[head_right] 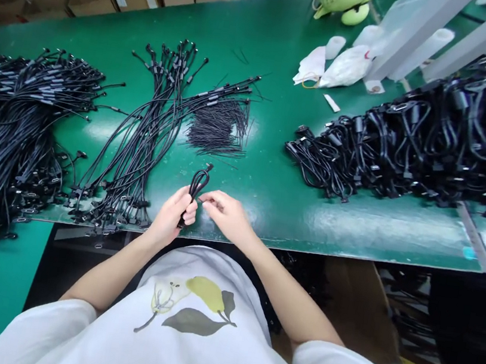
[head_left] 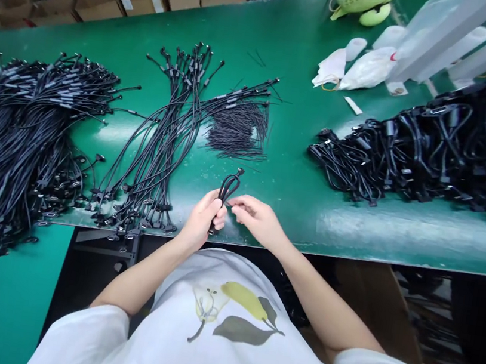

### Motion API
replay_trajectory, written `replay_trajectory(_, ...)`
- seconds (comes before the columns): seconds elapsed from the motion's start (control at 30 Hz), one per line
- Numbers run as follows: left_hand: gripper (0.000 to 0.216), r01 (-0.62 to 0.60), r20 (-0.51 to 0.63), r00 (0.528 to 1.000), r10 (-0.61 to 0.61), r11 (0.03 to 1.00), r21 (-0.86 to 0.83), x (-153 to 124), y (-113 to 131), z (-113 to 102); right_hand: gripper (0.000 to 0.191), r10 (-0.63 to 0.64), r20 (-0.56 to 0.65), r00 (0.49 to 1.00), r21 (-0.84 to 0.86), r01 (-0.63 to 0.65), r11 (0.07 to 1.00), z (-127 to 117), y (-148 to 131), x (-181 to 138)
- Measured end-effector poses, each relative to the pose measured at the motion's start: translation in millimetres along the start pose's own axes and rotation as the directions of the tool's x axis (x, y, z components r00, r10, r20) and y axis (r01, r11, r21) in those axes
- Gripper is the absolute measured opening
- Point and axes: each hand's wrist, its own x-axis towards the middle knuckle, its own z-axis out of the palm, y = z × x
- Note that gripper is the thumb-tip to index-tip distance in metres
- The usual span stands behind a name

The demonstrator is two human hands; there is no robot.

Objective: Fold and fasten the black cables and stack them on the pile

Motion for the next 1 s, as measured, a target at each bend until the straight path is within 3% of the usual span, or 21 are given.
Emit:
replay_trajectory(0.07,0.037,-0.074,-0.004,0.997,0.076,0.984,0.159,-0.5,-3.7,-3.2,0.017,-0.136,-0.027,0.990,-0.247,0.125,0.961,6.7,-4.8,-3.7)
replay_trajectory(0.13,0.036,-0.197,0.000,0.976,0.218,0.883,0.426,-1.1,-6.3,-8.5,0.018,-0.320,0.006,0.948,-0.534,0.273,0.800,6.3,-9.9,-4.3)
replay_trajectory(0.2,0.036,-0.286,0.040,0.937,0.346,0.701,0.653,-1.3,-6.1,-14.1,0.022,-0.504,0.142,0.852,-0.763,0.418,0.492,2.2,-15.8,-1.7)
replay_trajectory(0.27,0.034,-0.300,0.075,0.928,0.365,0.613,0.731,-1.8,-2.8,-18.5,0.023,-0.612,0.355,0.707,-0.823,0.547,0.155,-2.5,-23.5,3.2)
replay_trajectory(0.3,0.033,-0.277,0.078,0.943,0.324,0.632,0.724,-2.5,-0.3,-20.1,0.024,-0.626,0.461,0.630,-0.794,0.607,0.026,-4.5,-28.2,6.0)
replay_trajectory(0.37,0.032,-0.180,0.075,0.982,0.173,0.736,0.652,-4.7,4.4,-22.5,0.026,-0.598,0.622,0.506,-0.700,0.701,-0.136,-7.6,-38.8,11.2)
replay_trajectory(0.43,0.036,-0.056,0.086,0.996,0.011,0.835,0.547,-6.2,7.0,-24.4,0.026,-0.524,0.731,0.437,-0.615,0.755,-0.229,-9.9,-48.6,16.1)
replay_trajectory(0.53,0.036,0.060,0.104,0.988,-0.112,0.911,0.409,-4.3,8.7,-26.5,0.020,-0.434,0.820,0.374,-0.532,0.778,-0.335,-12.9,-58.6,25.3)
replay_trajectory(0.7,0.031,0.217,0.101,0.962,-0.254,0.934,0.283,-4.0,16.1,-23.6,0.017,-0.334,0.881,0.334,-0.459,0.772,-0.439,-15.4,-67.0,36.6)
replay_trajectory(0.8,0.027,0.228,0.109,0.957,-0.270,0.928,0.293,-4.4,13.3,-19.2,0.016,-0.202,0.936,0.289,-0.350,0.824,-0.445,-11.7,-67.6,32.6)
replay_trajectory(0.87,0.027,0.209,0.117,0.959,-0.258,0.924,0.320,-1.8,5.3,-17.3,0.016,-0.127,0.935,0.331,-0.352,0.824,-0.444,-7.3,-65.6,27.7)
replay_trajectory(0.93,0.029,0.162,0.111,0.970,-0.218,0.912,0.377,2.2,-5.1,-17.5,0.015,-0.060,0.906,0.420,-0.405,0.813,-0.418,-3.1,-62.7,25.0)
replay_trajectory(1.0,0.031,0.057,0.094,0.989,-0.113,0.883,0.467,5.8,-14.2,-19.2,0.011,0.004,0.847,0.531,-0.499,0.799,-0.335,-1.0,-60.4,26.8)
